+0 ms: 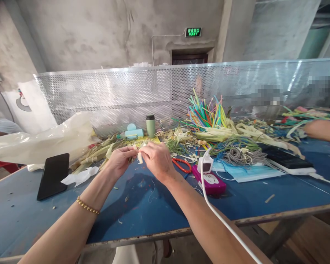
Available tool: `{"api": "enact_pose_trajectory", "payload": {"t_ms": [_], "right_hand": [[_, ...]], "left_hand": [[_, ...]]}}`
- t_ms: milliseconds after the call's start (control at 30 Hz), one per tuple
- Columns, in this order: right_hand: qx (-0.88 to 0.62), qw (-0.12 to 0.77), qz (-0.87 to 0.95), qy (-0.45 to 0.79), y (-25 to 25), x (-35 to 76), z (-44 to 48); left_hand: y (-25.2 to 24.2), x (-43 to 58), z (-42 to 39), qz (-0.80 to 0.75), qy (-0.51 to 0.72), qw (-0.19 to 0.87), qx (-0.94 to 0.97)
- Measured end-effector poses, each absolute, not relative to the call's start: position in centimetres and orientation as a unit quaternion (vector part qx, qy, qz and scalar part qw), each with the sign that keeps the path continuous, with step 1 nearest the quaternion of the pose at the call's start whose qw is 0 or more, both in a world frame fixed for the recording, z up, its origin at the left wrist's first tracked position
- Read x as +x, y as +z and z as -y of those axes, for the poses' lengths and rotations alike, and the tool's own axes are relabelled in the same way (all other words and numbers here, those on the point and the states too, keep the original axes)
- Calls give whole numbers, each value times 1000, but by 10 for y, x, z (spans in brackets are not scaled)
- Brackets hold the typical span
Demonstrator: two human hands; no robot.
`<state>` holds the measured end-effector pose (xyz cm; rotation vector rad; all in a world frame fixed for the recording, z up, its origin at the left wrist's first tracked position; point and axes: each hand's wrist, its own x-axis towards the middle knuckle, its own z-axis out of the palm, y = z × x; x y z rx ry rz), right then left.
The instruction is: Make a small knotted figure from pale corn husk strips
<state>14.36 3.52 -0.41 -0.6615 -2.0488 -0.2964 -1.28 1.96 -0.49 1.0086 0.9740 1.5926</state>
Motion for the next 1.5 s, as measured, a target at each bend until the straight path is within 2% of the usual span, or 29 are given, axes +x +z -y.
{"api": "enact_pose_trajectory", "payload": {"t_ms": [100, 233, 333, 500, 700, 1000, 1300, 1500], "right_hand": [[-306, 424, 805, -281, 1, 142, -23], [-266, 394, 803, -358, 3, 137, -12], [-261, 416, 813, -311, 0, 135, -17], [-330, 490, 797, -126, -3, 138, -34], [-349, 492, 797, -13, 0, 142, -41], [-336, 473, 812, -66, -4, 140, -36], [-243, 454, 838, -182, 6, 150, -34], [-242, 435, 851, -166, 6, 152, -35]], "left_hand": [[-6, -12, -20, -431, 674, 434, 415], [-8, -9, -19, -453, 686, 369, 434], [-8, -6, -17, -448, 678, 368, 451], [-3, -2, -12, -416, 655, 399, 489], [-3, -2, -12, -410, 640, 418, 497], [-7, -5, -15, -417, 648, 444, 457], [-1, -13, -15, -369, 618, 559, 412], [-6, -10, -16, -388, 620, 537, 420]]}}
